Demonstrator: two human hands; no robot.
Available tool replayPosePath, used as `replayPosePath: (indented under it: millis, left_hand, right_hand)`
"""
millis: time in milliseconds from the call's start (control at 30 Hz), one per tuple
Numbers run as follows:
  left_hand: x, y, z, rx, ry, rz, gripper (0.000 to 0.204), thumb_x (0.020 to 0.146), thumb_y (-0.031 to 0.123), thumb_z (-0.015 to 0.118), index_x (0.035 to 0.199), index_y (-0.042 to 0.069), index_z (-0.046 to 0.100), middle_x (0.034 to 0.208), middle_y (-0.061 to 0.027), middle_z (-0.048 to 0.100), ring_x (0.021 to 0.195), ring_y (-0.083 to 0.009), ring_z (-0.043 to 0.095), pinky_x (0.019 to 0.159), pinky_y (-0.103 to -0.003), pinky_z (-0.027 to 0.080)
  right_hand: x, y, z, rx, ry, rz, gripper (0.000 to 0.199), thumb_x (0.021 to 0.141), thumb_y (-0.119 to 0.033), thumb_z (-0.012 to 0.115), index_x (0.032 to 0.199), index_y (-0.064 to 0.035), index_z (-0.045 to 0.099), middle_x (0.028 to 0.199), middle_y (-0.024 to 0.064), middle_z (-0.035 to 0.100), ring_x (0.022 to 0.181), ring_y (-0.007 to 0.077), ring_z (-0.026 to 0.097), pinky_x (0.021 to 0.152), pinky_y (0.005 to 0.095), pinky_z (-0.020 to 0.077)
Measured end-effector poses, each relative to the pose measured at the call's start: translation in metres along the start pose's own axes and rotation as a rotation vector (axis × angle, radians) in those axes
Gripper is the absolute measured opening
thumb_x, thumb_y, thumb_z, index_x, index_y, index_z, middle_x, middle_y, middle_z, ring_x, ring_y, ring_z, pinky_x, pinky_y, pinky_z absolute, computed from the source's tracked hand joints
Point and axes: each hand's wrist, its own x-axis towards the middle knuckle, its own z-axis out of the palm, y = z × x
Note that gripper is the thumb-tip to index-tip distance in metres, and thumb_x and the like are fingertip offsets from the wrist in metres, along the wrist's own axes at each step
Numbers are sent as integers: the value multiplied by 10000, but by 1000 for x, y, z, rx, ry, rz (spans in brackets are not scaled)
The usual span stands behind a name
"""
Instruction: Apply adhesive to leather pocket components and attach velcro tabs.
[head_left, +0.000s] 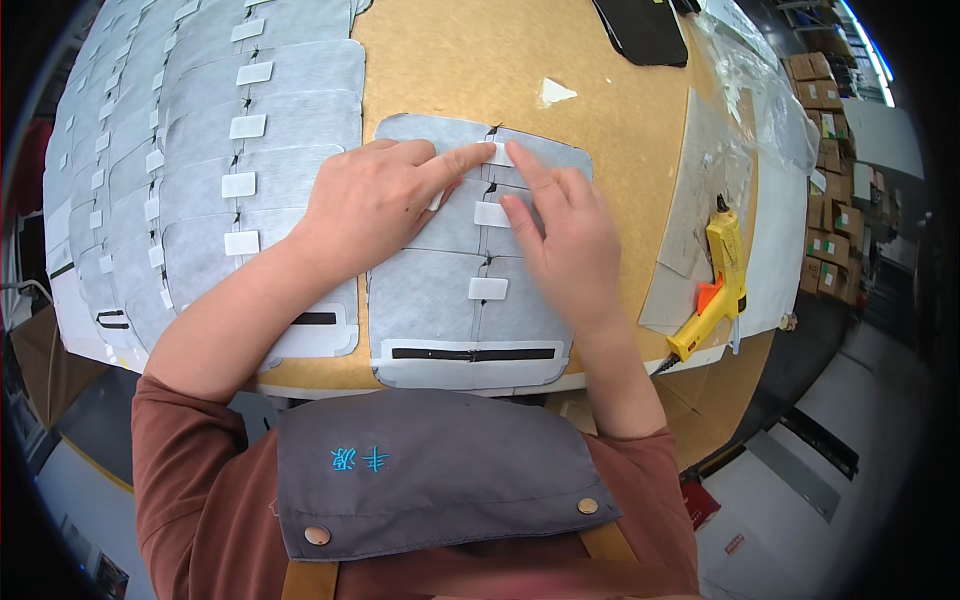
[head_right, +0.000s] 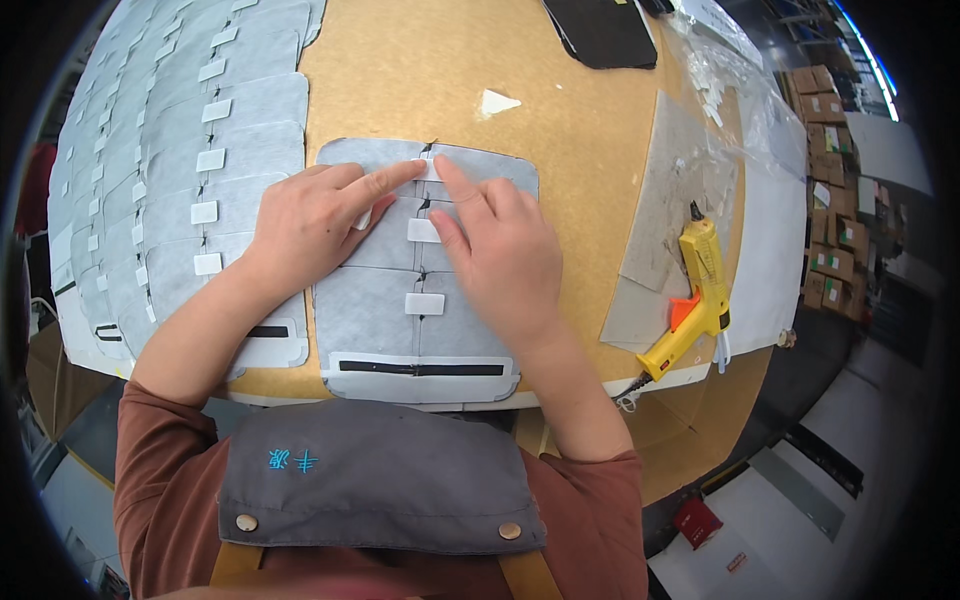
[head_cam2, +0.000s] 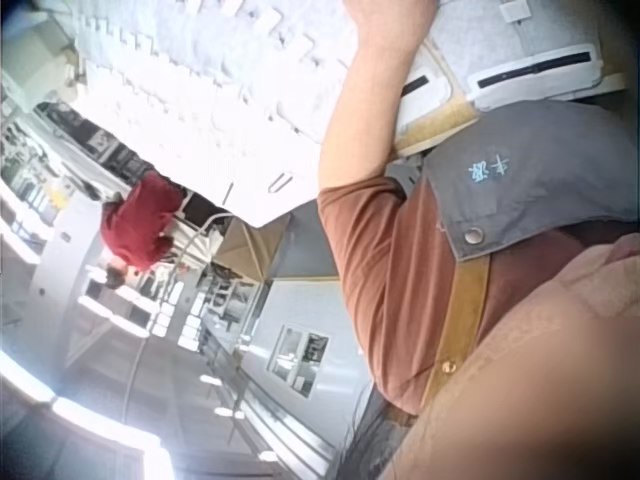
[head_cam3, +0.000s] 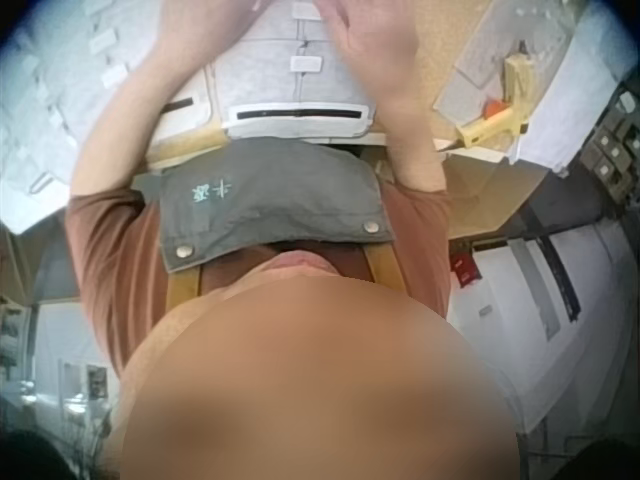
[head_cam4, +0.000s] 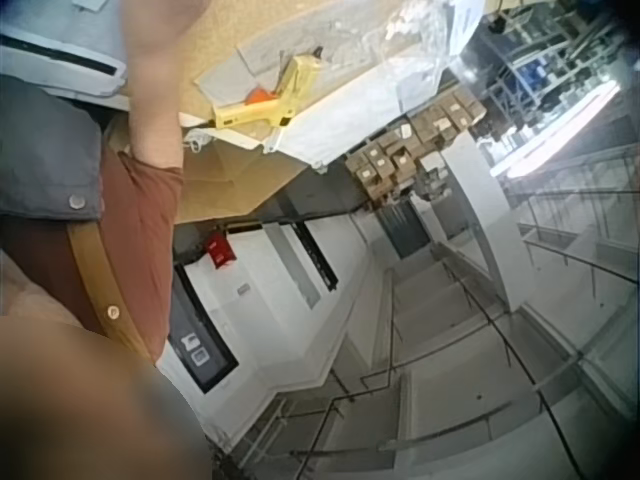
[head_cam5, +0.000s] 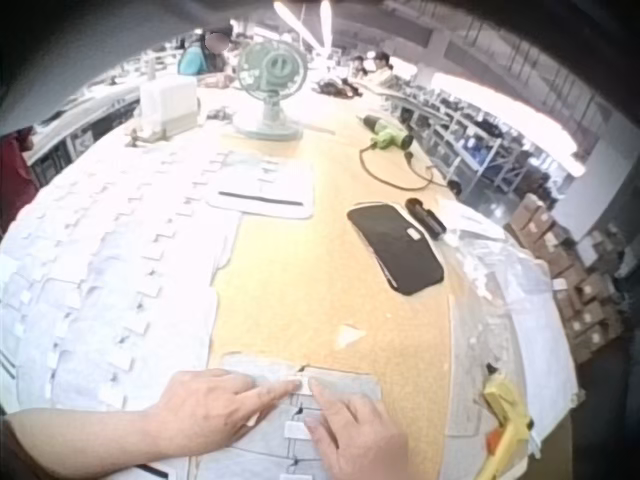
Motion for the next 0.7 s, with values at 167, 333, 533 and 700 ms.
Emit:
replayPosePath:
  millis: [167,333,533,700]
  left_hand:
    - [-4,1,0,22,-37,18,395,872,182,693,1249,296,669,657,41,549,592,-159,580,491,-308,465]
    - [-3,1,5,28,-32,7,404,870,157,686,1249,297,670,659,35,559,597,-173,591,493,-315,472]
    - [8,2,-9,25,-4,13,427,853,140,680,1251,293,670,663,17,568,597,-194,602,502,-329,482]
    - [5,-2,-6,13,-104,1,514,821,133,653,1309,296,634,734,-20,573,668,-223,625,532,-367,513]
  right_hand:
    - [-8,-1,5,-66,16,-3,333,885,-252,702,1205,-161,703,856,-1,548,773,194,548,668,331,475]
    - [-6,6,10,-80,76,-41,324,880,-257,710,1187,-155,710,847,-3,547,757,194,552,652,330,475]
    - [7,7,-1,175,80,165,339,854,-267,731,1184,-190,715,829,21,551,742,210,576,650,354,490]
    - [5,9,3,-11,56,-2,354,854,-276,719,1203,-223,711,830,23,542,779,221,583,665,359,503]
